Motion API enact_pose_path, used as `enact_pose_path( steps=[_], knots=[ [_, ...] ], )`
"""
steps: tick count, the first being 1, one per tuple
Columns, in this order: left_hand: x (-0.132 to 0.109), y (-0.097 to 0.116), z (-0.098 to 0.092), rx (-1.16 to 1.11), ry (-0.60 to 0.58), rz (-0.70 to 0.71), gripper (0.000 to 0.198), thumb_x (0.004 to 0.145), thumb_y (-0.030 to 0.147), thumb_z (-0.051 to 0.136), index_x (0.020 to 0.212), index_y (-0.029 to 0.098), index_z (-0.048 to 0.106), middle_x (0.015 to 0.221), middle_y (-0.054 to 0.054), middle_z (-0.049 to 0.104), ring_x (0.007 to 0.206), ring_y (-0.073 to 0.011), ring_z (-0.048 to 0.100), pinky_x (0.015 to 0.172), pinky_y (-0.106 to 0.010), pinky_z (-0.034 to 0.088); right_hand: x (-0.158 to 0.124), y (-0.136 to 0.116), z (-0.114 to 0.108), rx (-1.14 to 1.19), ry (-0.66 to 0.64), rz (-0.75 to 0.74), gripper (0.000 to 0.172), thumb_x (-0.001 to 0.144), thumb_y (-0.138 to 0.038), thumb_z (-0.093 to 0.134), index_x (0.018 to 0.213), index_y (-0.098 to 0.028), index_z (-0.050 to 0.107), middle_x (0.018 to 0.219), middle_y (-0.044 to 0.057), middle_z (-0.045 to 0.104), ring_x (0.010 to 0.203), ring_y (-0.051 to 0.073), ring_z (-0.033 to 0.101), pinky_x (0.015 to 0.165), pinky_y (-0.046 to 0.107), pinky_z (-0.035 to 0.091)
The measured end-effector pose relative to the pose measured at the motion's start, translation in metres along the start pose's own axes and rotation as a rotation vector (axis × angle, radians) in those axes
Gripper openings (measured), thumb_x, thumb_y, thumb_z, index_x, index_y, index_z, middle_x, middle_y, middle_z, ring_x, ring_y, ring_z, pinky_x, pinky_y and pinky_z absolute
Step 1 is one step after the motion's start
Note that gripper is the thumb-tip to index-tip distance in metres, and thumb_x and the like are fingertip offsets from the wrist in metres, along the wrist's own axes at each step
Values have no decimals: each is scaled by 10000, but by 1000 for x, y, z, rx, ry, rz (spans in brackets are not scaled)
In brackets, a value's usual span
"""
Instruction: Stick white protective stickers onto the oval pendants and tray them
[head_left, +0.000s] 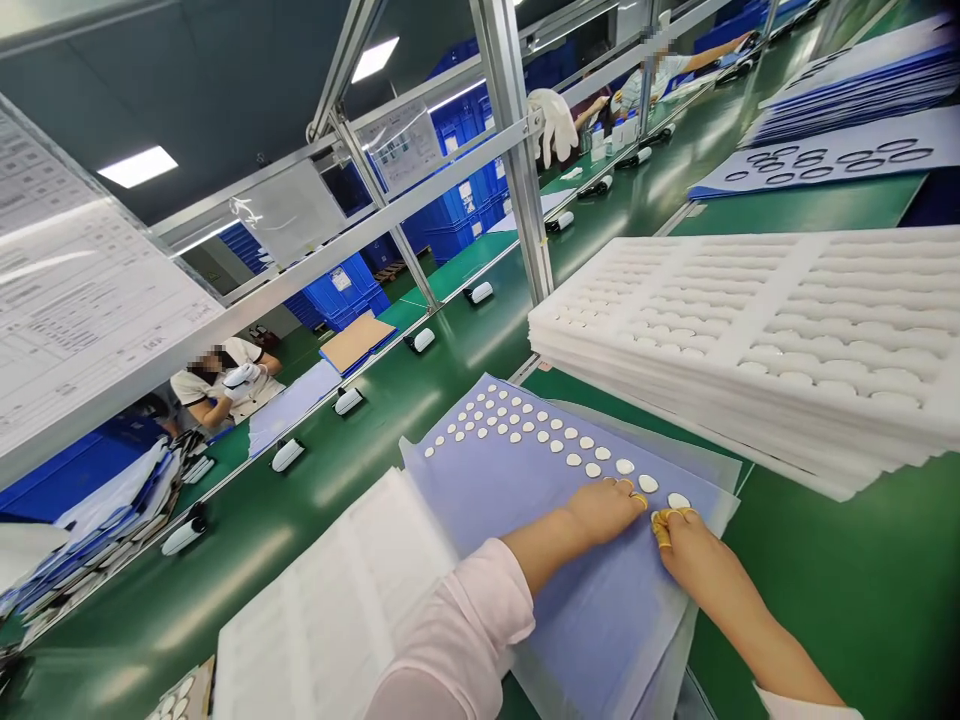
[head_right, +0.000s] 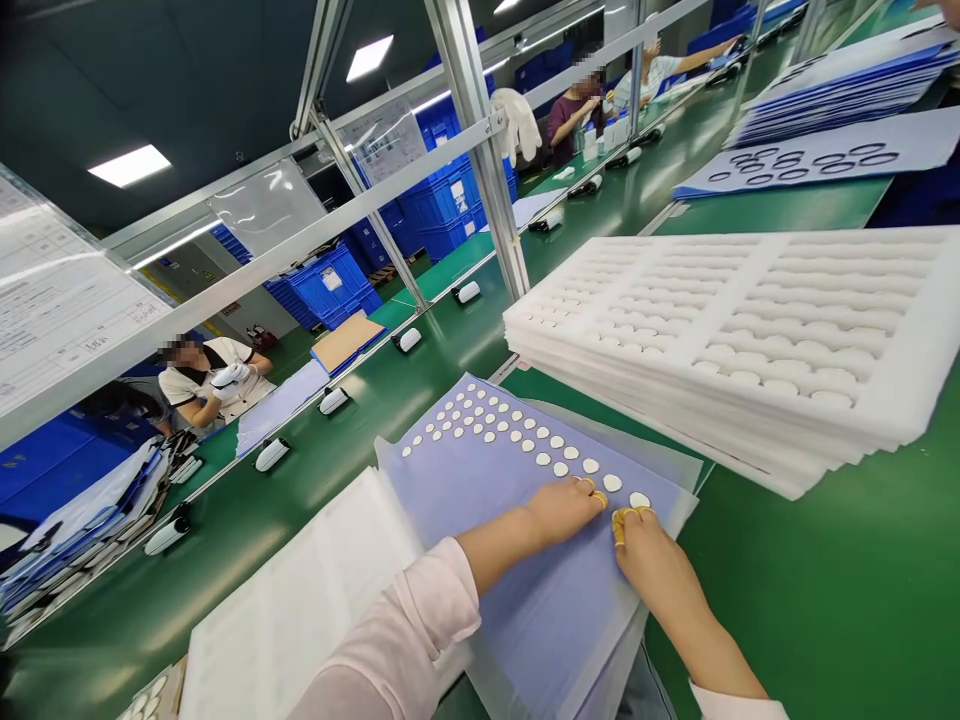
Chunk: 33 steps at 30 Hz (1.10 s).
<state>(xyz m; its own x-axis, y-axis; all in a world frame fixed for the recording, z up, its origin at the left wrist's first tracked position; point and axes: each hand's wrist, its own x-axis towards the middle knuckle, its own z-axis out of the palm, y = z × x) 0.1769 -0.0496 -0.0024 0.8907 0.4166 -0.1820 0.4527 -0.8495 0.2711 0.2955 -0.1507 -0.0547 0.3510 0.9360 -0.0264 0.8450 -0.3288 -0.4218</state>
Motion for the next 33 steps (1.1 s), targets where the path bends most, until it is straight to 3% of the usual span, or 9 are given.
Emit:
enact_pose_path(
  steps=[3, 6, 9, 13, 16, 19, 21, 26, 33],
  knots=[
    [-3, 7, -7, -24, 25, 6, 220, 927, 51, 464, 965, 72, 679, 1052, -162, 654, 1011, -291, 634, 808, -370, 504, -1, -7, -6, -1, 20, -8, 233, 911, -121, 417, 822, -145, 630, 900, 158, 665, 699, 246, 671, 607, 345, 485],
    [-23, 16, -21, -102, 94, -20, 169, 878, 49, 513, 936, 105, 661, 1033, -147, 660, 960, -264, 629, 798, -361, 517, -6, -13, -13, 10, 41, -31, 235, 882, -125, 406, 809, -132, 630, 894, 200, 661, 695, 287, 668, 651, 410, 500],
    [-71, 25, -36, -205, 205, -82, 189, 906, 84, 468, 975, 158, 627, 986, -83, 659, 1004, -219, 598, 820, -314, 511, -18, -23, -19, 81, 42, -65, 247, 879, -211, 399, 810, -132, 623, 893, 231, 661, 678, 323, 670, 644, 469, 517],
    [-162, 39, -45, -512, 448, -205, 113, 916, 136, 497, 914, 178, 602, 891, -50, 646, 917, -181, 569, 815, -294, 487, -54, -54, -23, 321, -64, -252, 255, 901, -322, 407, 943, -192, 623, 922, 127, 705, 779, 248, 705, 715, 362, 588],
    [-222, 54, -41, -821, 661, -286, 51, 894, 202, 587, 850, 179, 595, 856, -36, 618, 817, -155, 549, 782, -290, 476, -93, -92, -31, 566, -136, -426, 263, 978, -402, 400, 1031, -238, 599, 991, 81, 710, 927, 205, 700, 829, 286, 583],
    [-263, 68, -34, -1014, 806, -323, 161, 918, 322, 613, 854, 175, 598, 877, -40, 599, 823, -148, 551, 795, -300, 472, -126, -136, -44, 1008, -192, -512, 208, 988, -440, 501, 975, -259, 605, 910, 47, 665, 856, 185, 674, 792, 269, 584],
    [-284, 76, -31, -1074, 884, -329, 217, 931, 386, 612, 880, 175, 600, 901, -47, 593, 832, -148, 553, 800, -305, 470, -139, -163, -52, 1147, -265, -532, 222, 976, -461, 543, 912, -262, 617, 844, 28, 621, 788, 175, 643, 739, 262, 582],
    [-327, 86, -21, -1154, 1026, -398, 288, 907, 467, 650, 867, 188, 592, 890, -46, 550, 854, -158, 551, 789, -309, 483, -153, -204, -50, 1213, -410, -697, 169, 990, -397, 555, 903, -275, 633, 818, 18, 583, 761, 170, 591, 714, 267, 548],
    [-372, 96, -4, -1405, 1071, -371, 288, 861, 438, 719, 959, 201, 587, 1098, -78, 483, 849, -125, 570, 787, -319, 541, -170, -222, -26, 1189, -647, -817, 112, 1026, -290, 488, 959, -288, 577, 886, 22, 515, 829, 182, 538, 745, 296, 502]
  ],
)
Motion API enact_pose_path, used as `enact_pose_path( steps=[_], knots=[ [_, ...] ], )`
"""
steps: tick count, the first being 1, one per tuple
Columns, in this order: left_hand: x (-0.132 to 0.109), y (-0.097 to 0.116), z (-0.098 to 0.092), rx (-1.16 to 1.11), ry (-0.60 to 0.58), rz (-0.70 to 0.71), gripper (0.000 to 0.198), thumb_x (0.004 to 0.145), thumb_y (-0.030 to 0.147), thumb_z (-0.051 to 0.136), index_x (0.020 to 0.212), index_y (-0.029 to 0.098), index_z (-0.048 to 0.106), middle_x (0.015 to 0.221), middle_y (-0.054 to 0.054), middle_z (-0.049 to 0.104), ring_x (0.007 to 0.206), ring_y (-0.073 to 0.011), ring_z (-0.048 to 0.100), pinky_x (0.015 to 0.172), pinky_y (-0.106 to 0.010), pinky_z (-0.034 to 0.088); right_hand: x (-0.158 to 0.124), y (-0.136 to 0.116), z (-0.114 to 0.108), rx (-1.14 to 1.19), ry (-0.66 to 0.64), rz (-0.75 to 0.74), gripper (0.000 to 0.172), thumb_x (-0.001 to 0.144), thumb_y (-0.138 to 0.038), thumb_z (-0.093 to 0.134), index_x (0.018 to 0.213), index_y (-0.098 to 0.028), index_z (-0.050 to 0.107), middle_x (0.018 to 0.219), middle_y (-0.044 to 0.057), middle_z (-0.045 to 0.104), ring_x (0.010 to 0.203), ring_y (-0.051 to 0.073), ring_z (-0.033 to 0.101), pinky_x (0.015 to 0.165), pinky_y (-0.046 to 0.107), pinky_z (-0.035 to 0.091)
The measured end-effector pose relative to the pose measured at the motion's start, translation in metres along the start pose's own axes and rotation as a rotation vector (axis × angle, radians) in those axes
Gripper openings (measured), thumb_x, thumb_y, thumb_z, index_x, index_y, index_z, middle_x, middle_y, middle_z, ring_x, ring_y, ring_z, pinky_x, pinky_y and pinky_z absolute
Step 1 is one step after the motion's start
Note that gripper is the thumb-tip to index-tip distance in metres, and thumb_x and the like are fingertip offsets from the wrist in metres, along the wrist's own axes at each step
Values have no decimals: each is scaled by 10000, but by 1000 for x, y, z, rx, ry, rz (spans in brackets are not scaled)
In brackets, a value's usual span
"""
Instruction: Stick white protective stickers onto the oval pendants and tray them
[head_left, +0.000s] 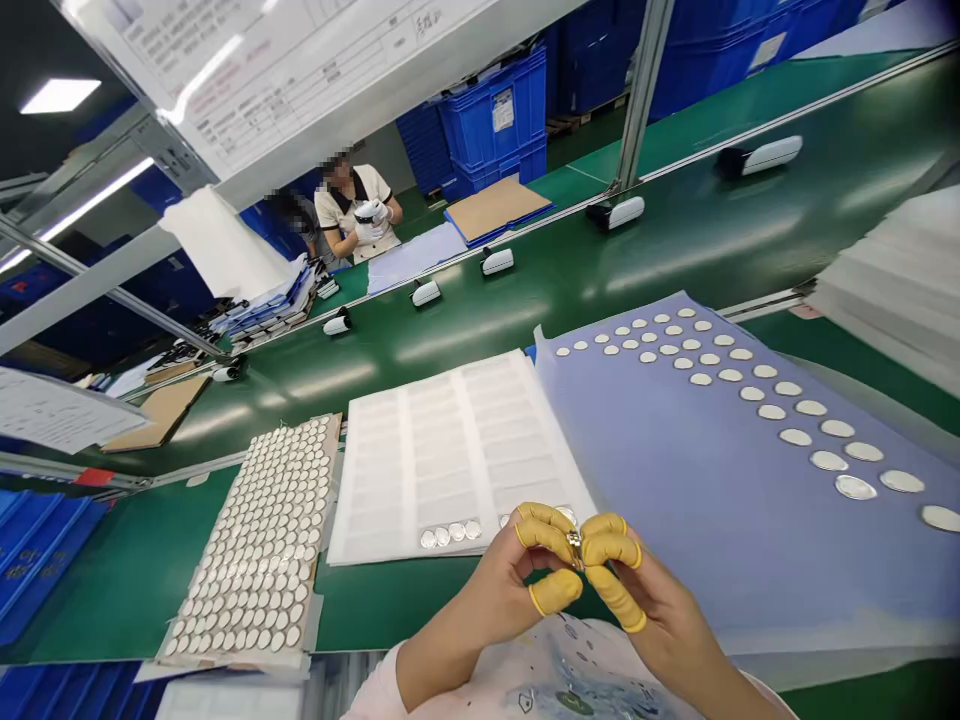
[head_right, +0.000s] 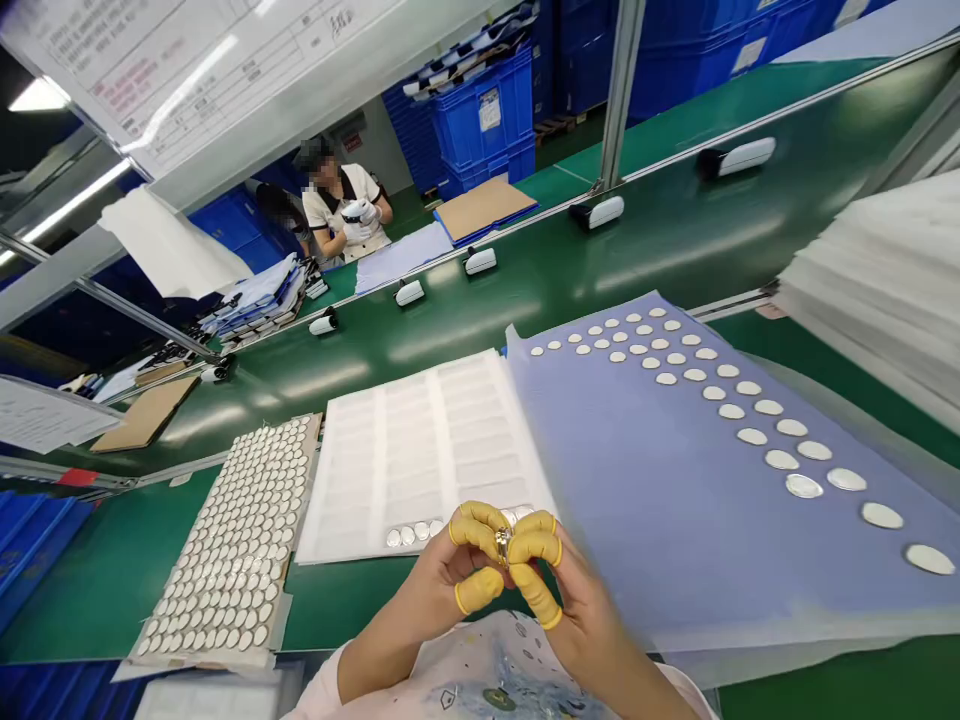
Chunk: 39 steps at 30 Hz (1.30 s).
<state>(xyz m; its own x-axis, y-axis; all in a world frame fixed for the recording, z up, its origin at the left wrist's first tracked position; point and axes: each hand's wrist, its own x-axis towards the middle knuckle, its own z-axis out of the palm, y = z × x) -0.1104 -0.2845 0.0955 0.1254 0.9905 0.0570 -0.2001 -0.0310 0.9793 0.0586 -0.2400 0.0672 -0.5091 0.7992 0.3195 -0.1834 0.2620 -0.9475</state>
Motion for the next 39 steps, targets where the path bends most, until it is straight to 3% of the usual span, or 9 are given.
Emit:
enact_pose_path(
  steps=[10, 15, 20, 22, 26, 29, 33, 35, 39],
  knots=[
    [-8, 10, -8, -106, 100, -14, 226, 818, 309, 793, 885, 179, 620, 1006, -56, 581, 914, -130, 601, 826, -275, 518, -5, 10, 13, -30, -57, 43, 119, 1024, -295, 468, 979, -300, 578, 941, 43, 467, 873, 212, 523, 764, 360, 533],
    [-7, 7, -11, -104, 57, -3, 445, 808, 323, 804, 1144, 234, 525, 1068, -59, 599, 929, -135, 593, 884, -317, 499, -8, 11, 7, -141, -63, -43, 122, 999, -233, 509, 997, -313, 602, 950, 45, 473, 861, 203, 519, 726, 322, 531],
    [-13, 1, -20, 296, 23, 248, 698, 919, 316, 664, 1472, 331, 237, 1099, -61, 581, 1039, -181, 578, 1010, -435, 450, 2, 5, 2, -187, 78, -38, 70, 1006, -305, 524, 1033, -308, 588, 930, 31, 517, 753, 174, 515, 653, 288, 488],
    [-16, 3, -23, 485, 21, 316, 710, 951, 265, 598, 1508, 361, 167, 1125, -65, 572, 1041, -190, 578, 1000, -454, 456, 9, 0, 2, -169, 9, 63, 230, 1018, -445, 474, 946, -276, 613, 866, 29, 551, 744, 183, 534, 652, 299, 482],
    [-17, 9, -25, 712, -1, 363, 644, 937, 155, 550, 1480, 335, 255, 1111, -94, 569, 1092, -237, 541, 945, -440, 499, 20, -9, 9, -89, -126, 216, 489, 973, -638, 423, 779, -229, 608, 748, 18, 545, 706, 183, 534, 627, 292, 484],
    [-14, 9, -26, 850, -26, 405, 605, 909, 103, 537, 1436, 299, 312, 1050, -92, 581, 1085, -253, 539, 958, -458, 502, 22, -8, 15, -19, -157, 291, 456, 952, -631, 482, 789, -224, 606, 729, 4, 531, 673, 168, 507, 598, 277, 485],
    [-12, 2, -28, 929, -7, 587, 602, 898, 45, 465, 1432, 281, 319, 1051, -89, 584, 1067, -230, 555, 961, -451, 512, 18, -3, 15, -2, -167, 346, 370, 940, -583, 536, 813, -240, 592, 678, -28, 444, 618, 154, 431, 572, 276, 450],
    [-14, 1, -28, 900, 57, 514, 546, 927, 72, 445, 1428, 266, 344, 1144, -120, 576, 1102, -229, 556, 959, -451, 515, 16, -2, 12, -59, -146, 314, 288, 938, -530, 566, 866, -255, 604, 660, -49, 373, 598, 150, 388, 572, 276, 419],
    [-16, 2, -26, 487, 154, -57, 277, 1006, 346, 467, 1234, 203, 534, 993, -89, 646, 900, -191, 640, 845, -385, 549, 13, -5, 8, -186, -157, 235, 132, 935, -397, 590, 1003, -290, 626, 691, -57, 364, 598, 150, 412, 607, 286, 426]
  ],
)
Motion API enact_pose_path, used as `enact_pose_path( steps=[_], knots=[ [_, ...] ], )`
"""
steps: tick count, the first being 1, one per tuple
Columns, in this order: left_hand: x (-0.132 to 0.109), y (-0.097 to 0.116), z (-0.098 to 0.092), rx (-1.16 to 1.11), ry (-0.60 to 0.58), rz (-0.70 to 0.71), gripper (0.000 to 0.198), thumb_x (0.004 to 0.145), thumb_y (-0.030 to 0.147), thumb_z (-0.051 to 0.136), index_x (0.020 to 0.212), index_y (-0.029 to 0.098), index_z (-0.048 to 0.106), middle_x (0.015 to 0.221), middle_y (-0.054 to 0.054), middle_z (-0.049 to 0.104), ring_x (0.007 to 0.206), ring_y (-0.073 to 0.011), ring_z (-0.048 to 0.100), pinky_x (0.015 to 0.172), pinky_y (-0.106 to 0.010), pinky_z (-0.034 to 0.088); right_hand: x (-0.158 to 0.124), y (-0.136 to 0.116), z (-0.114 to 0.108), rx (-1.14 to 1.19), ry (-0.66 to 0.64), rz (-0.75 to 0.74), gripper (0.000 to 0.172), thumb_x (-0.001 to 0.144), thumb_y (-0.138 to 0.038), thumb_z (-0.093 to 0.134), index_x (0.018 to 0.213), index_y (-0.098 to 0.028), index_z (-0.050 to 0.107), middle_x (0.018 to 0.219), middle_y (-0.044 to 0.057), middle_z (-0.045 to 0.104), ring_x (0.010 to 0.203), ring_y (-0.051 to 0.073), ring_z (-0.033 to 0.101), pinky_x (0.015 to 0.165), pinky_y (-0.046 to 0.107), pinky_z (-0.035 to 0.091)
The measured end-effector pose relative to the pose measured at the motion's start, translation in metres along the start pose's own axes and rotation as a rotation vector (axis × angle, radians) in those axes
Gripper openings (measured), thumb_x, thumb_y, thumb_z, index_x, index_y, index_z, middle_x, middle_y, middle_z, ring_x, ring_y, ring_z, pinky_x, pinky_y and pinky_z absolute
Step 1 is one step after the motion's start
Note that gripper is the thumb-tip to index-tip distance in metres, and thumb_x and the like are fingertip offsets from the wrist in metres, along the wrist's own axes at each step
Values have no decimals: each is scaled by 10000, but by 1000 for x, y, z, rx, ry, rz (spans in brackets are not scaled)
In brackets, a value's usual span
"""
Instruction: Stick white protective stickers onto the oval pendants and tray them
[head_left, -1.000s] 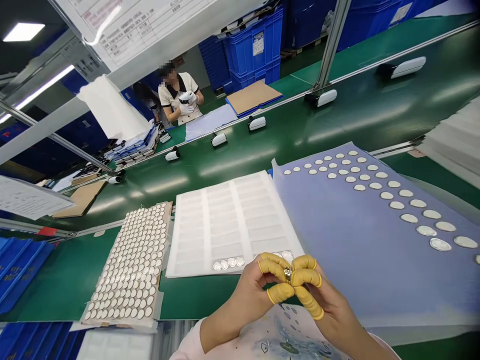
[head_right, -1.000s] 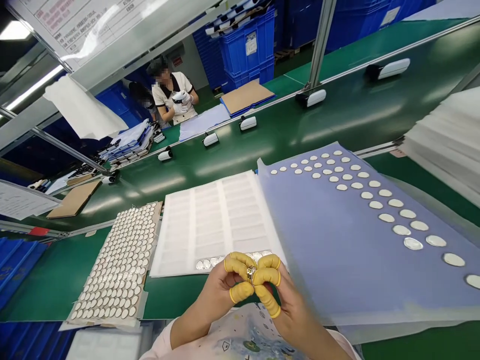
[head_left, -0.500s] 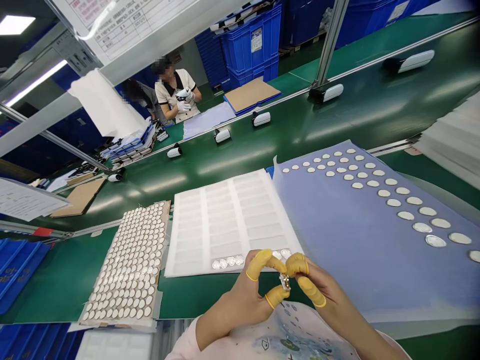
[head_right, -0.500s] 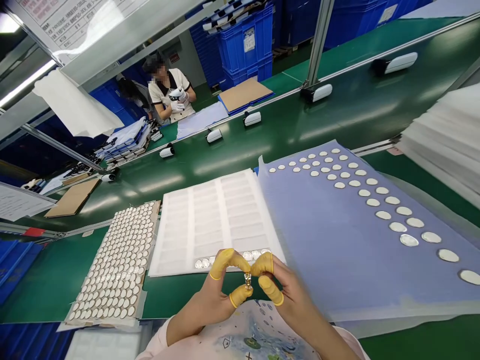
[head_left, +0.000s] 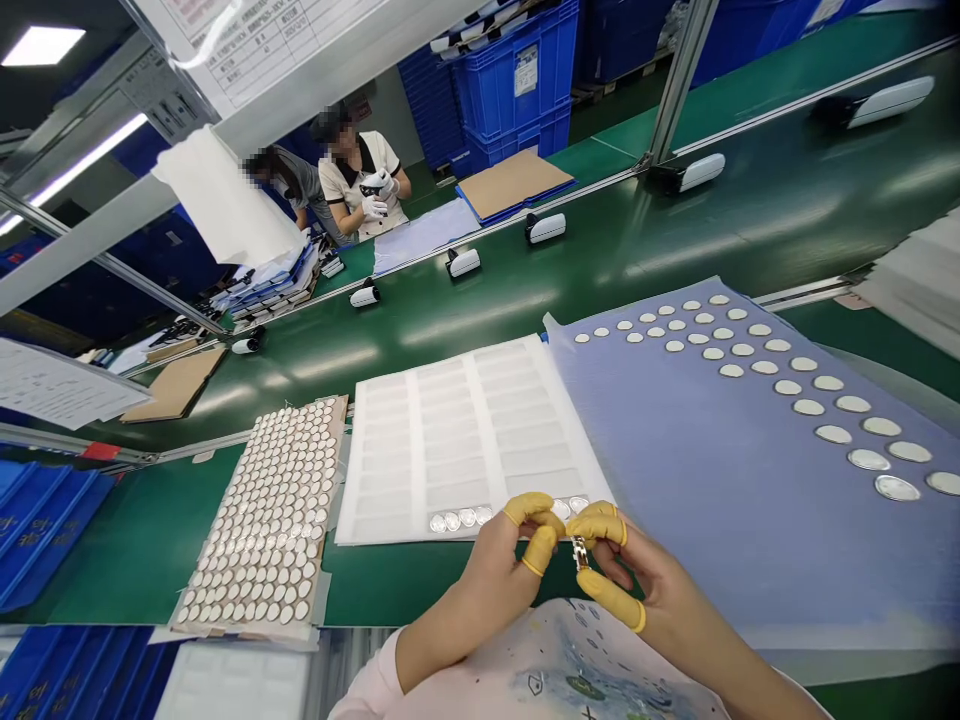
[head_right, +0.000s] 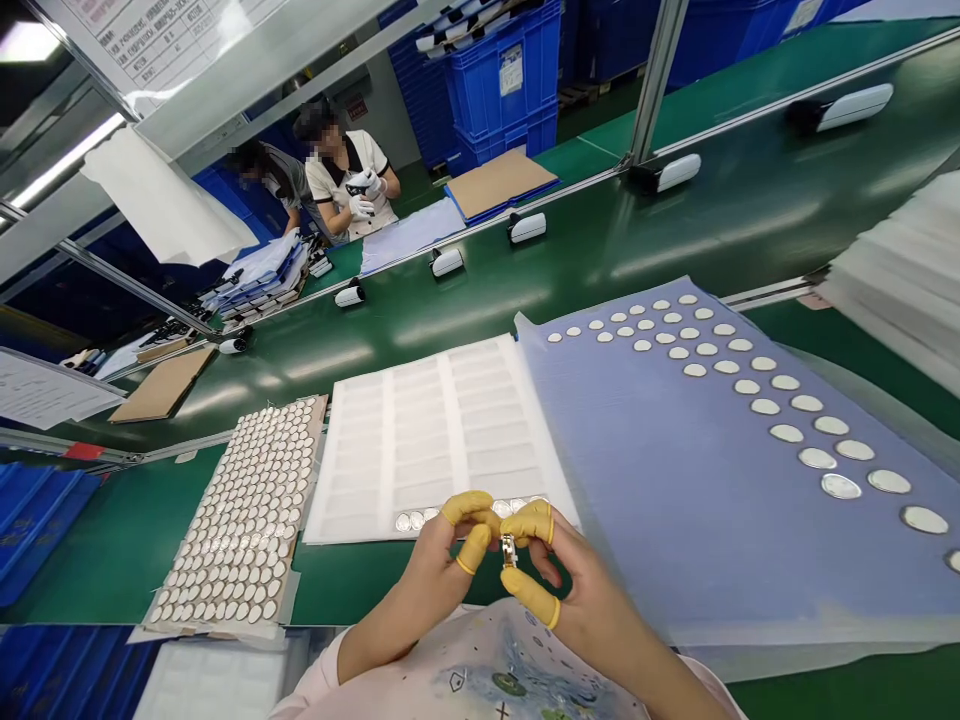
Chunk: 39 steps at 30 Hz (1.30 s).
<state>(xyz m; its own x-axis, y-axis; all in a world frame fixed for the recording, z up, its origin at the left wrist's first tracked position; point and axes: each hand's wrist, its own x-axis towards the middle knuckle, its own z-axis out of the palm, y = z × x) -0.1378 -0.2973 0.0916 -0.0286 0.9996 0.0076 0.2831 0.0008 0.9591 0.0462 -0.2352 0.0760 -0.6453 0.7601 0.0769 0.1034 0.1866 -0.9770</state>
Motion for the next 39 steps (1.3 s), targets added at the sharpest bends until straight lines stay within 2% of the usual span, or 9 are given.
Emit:
enact_pose_path(
  steps=[2, 5, 11, 14, 17, 20, 25, 34, 39],
  knots=[
    [0, 2, 1, -244, -91, -203, 374, 952, 517, 543, 1088, 173, 594, 834, -44, 644, 742, -159, 637, 746, -331, 547, -1, -1, -1, -47, -13, -2, 121, 928, -351, 595, 1033, -302, 629, 701, -54, 379, 598, 153, 440, 612, 291, 447],
    [2, 2, 2, -431, -131, -299, 486, 820, 608, 687, 986, 155, 627, 815, -35, 634, 722, -143, 626, 718, -291, 523, -2, -2, 0, -117, -23, 3, 145, 920, -299, 599, 1060, -311, 634, 707, -49, 396, 597, 157, 468, 594, 285, 460],
    [3, 0, 0, -558, -115, -273, 439, 775, 493, 794, 1024, 161, 652, 964, -69, 635, 871, -150, 610, 799, -279, 505, -2, 0, -2, -117, -22, -63, 231, 924, -250, 611, 1134, -341, 642, 766, -26, 491, 604, 150, 488, 621, 289, 498],
    [2, 0, -3, -694, -118, -256, 500, 739, 480, 829, 1086, 175, 638, 1021, -88, 622, 924, -180, 620, 792, -302, 530, -4, 5, -3, 75, 44, -60, 217, 913, -302, 661, 1124, -352, 656, 736, -23, 517, 646, 165, 548, 672, 300, 532],
    [-1, -1, -4, -811, -132, -225, 583, 666, 527, 861, 1071, 186, 617, 930, -64, 620, 808, -176, 641, 718, -320, 553, -7, 9, -2, 323, 94, -40, 192, 879, -374, 719, 1063, -334, 686, 873, 32, 624, 791, 201, 636, 726, 316, 564],
    [-4, -5, -3, -844, -173, -151, 574, 642, 527, 872, 1030, 192, 614, 872, -43, 624, 756, -166, 652, 719, -330, 558, -9, 9, 2, 491, 43, -13, 214, 854, -400, 748, 1052, -333, 706, 973, 58, 662, 889, 226, 669, 776, 342, 582],
    [-7, -11, 2, -930, -213, -110, 546, 638, 459, 887, 1020, 212, 584, 862, -23, 615, 715, -130, 627, 690, -292, 530, -7, 5, 9, 688, -59, 4, 246, 870, -372, 739, 1112, -390, 700, 969, 31, 659, 794, 199, 690, 749, 361, 593],
    [-9, -20, 7, -978, -206, -144, 549, 629, 422, 896, 1013, 218, 561, 893, -13, 598, 711, -120, 620, 682, -277, 503, -8, 8, 13, 741, -60, 13, 271, 877, -323, 740, 1137, -388, 696, 957, 41, 726, 811, 188, 704, 746, 316, 593],
    [-9, -21, 5, -936, -211, -152, 587, 632, 475, 887, 1039, 226, 544, 892, -18, 623, 730, -151, 647, 728, -329, 517, -7, 10, 17, 756, -30, 34, 262, 874, -318, 742, 1129, -357, 694, 952, 54, 729, 813, 204, 719, 741, 338, 601]
  ],
)
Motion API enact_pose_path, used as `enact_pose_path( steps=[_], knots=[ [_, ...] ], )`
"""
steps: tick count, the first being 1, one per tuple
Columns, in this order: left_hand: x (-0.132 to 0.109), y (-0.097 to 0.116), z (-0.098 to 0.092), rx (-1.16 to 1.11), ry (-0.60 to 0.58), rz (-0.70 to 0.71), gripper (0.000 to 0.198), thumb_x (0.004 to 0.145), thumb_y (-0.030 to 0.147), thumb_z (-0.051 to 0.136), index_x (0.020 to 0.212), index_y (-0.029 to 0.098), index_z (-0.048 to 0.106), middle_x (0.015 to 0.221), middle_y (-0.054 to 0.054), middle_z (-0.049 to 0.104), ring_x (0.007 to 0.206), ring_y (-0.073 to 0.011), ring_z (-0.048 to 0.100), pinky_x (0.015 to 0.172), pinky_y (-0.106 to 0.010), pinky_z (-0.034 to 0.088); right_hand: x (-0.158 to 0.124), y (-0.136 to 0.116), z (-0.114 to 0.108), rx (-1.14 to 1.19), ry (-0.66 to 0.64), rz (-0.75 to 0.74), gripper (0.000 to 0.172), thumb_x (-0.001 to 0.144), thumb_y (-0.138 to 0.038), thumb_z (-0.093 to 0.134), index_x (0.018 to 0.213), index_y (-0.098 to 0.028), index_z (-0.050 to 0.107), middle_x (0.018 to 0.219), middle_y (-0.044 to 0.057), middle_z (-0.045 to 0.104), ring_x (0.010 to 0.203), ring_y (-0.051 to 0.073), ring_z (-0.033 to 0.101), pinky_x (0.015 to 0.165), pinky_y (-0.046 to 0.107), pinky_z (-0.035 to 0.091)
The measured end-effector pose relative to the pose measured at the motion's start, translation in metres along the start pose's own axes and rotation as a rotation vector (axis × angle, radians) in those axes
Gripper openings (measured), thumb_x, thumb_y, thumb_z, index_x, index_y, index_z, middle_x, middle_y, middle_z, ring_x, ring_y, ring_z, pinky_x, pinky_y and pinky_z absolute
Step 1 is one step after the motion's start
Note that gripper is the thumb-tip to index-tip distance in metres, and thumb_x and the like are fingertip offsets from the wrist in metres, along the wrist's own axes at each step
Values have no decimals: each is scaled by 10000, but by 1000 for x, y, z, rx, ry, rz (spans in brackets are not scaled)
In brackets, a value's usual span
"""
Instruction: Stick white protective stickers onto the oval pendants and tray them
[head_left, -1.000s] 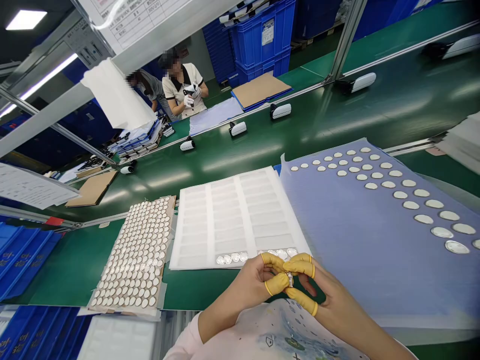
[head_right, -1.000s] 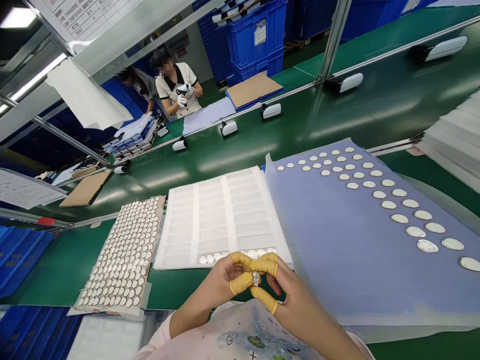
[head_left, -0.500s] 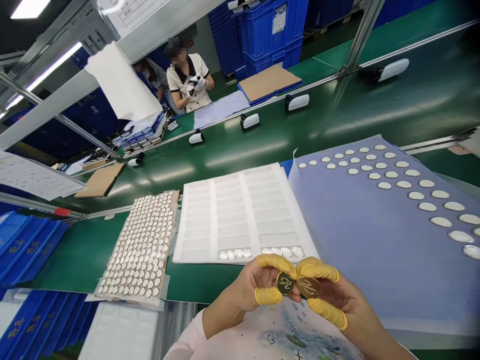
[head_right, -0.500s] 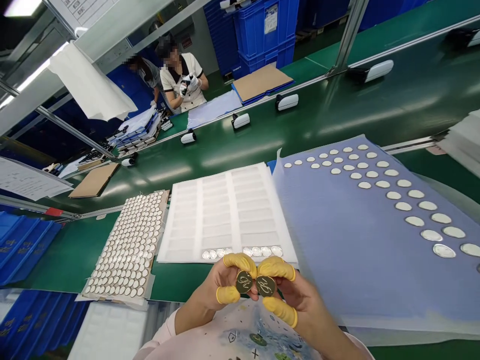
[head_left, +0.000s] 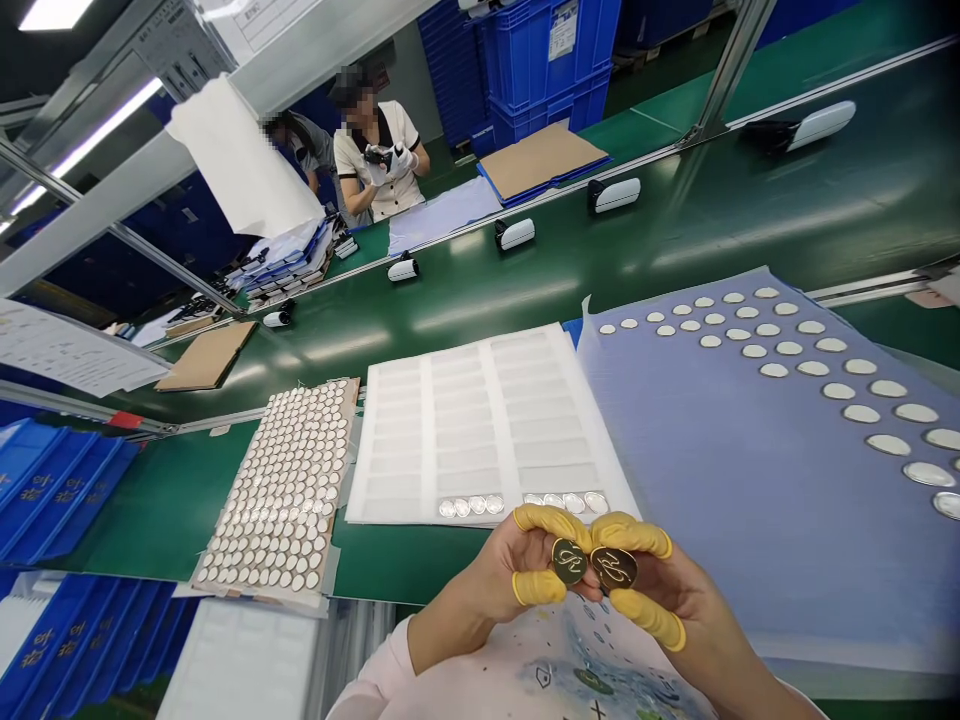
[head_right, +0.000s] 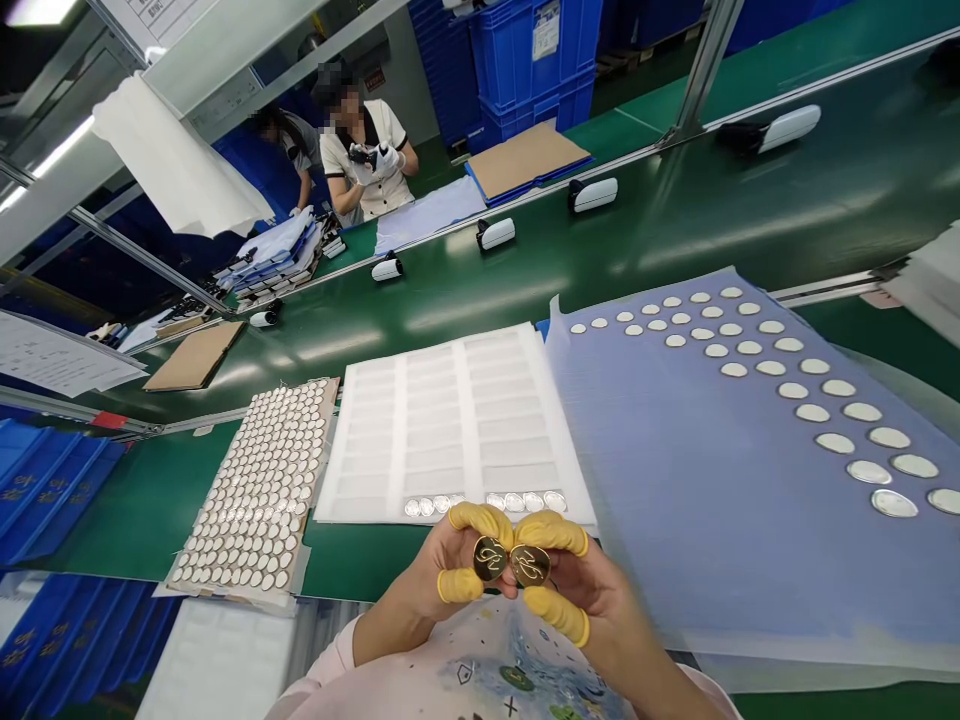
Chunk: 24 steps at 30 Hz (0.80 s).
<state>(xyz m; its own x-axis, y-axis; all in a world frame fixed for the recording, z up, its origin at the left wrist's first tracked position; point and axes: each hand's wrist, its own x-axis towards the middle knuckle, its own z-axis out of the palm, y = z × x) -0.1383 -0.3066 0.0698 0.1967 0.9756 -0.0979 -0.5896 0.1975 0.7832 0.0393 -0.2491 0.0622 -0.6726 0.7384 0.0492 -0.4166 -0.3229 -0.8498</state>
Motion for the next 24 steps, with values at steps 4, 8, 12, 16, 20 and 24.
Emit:
enact_pose_path(
  steps=[4, 8, 12, 16, 20, 24],
  knots=[
    [-2, 4, 2, 42, 54, -35, 621, 597, 522, 895, 1015, 229, 542, 882, -25, 630, 743, -173, 659, 731, -350, 522, 1, 0, 2, -8, 47, 29, 257, 855, -329, 763, 1103, -361, 706, 946, 47, 740, 798, 203, 727, 705, 330, 604],
    [-2, 5, 1, 51, 80, -47, 651, 568, 558, 898, 997, 228, 537, 837, -15, 626, 709, -163, 652, 700, -337, 524, 5, -3, 10, -9, 82, -6, 242, 825, -352, 791, 1058, -346, 726, 852, 37, 746, 709, 196, 729, 655, 325, 616],
    [-3, 1, -2, 55, 93, -33, 654, 577, 559, 897, 1022, 225, 554, 864, -23, 633, 749, -178, 663, 741, -365, 538, 9, -4, 14, -31, 82, -11, 228, 838, -362, 781, 1059, -373, 726, 846, 21, 746, 704, 175, 728, 650, 294, 617],
    [-10, 1, -14, 125, 144, 37, 590, 653, 530, 870, 1056, 205, 588, 963, -59, 639, 821, -192, 669, 826, -400, 536, 10, 1, 11, -143, 149, 41, 236, 842, -378, 772, 1067, -355, 707, 975, 49, 753, 859, 216, 736, 736, 325, 622],
    [-31, 13, -42, 538, 409, 14, 421, 827, 415, 743, 1155, 197, 594, 1107, -96, 637, 1013, -202, 634, 990, -399, 479, 10, 8, 3, -325, 281, 76, 295, 790, -426, 800, 1046, -318, 702, 1110, 80, 749, 980, 258, 717, 769, 327, 620],
    [-57, 28, -72, 1211, 829, -193, 349, 906, 288, 596, 1236, 176, 592, 1237, -131, 622, 1172, -244, 584, 1078, -404, 426, 13, 12, 0, -443, 286, 46, 306, 776, -442, 796, 1039, -315, 705, 1103, 72, 750, 929, 241, 719, 741, 302, 622]
  ],
)
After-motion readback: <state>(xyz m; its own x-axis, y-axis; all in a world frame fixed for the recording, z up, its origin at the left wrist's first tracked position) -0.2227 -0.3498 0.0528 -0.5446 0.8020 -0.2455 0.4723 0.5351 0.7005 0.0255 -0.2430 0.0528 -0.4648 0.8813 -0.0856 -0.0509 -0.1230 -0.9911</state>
